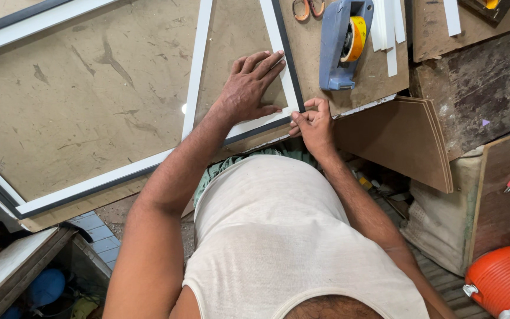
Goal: The person assembles a picture frame by cutting white strips with scissors and applying them to the edges of a black frame. They then place a clear acrylic sheet into the frame and adjust the components.
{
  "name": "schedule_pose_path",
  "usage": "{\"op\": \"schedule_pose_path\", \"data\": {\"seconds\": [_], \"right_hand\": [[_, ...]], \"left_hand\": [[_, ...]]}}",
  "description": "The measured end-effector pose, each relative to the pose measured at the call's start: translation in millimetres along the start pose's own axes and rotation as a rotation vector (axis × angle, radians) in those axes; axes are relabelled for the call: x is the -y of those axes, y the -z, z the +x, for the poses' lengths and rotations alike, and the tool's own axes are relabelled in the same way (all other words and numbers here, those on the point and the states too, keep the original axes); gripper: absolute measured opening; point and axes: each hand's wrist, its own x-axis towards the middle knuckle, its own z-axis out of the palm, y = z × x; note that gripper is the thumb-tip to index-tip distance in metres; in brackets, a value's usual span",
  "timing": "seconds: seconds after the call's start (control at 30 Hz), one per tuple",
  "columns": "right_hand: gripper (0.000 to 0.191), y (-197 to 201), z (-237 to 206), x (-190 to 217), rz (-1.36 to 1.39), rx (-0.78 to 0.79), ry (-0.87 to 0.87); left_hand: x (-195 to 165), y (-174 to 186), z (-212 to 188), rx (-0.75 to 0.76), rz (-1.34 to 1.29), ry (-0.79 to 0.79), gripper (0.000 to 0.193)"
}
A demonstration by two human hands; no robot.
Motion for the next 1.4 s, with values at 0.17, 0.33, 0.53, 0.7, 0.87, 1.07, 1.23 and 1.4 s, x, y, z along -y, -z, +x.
{"op": "schedule_pose_path", "data": {"seconds": [0.17, 0.33, 0.53, 0.7, 0.87, 1.07, 1.23, 1.4], "right_hand": [[0.037, -3.1, 7.8, 6.8, -0.159, -0.047, -0.099], [0.035, -1.3, 17.1, 22.7, -0.764, -0.045, 0.181], [0.036, 10.1, 28.5, 44.2, -1.246, 0.141, 0.71], [0.035, 22.2, 25.8, 36.6, -1.25, 0.152, 0.99], [0.046, 25.0, -0.3, 13.3, -1.161, 0.007, 0.825], [0.043, 32.3, 2.1, 11.7, -0.606, -0.584, 0.671], [0.029, 51.3, 28.7, 29.1, -0.005, -0.505, 0.197], [0.026, 66.4, 32.6, 43.0, 0.098, -0.37, 0.071]], "left_hand": [[0.1, 0.5, -0.5, 0.011, 0.007, 0.006, 0.112], [-0.5, 4.8, -4.2, 0.019, 0.007, 0.011, 0.113], [0.1, 10.4, -9.2, -0.003, -0.002, 0.006, 0.112], [-0.4, 12.8, -9.3, -0.005, -0.015, 0.01, 0.113], [3.4, 16.0, -10.4, 0.001, -0.035, 0.013, 0.112], [1.9, 16.2, -8.0, -0.008, -0.049, 0.013, 0.112], [-2.9, 15.6, -2.6, 0.017, -0.064, 0.023, 0.109], [-3.2, 15.2, -1.9, 0.009, -0.065, 0.011, 0.106]]}}
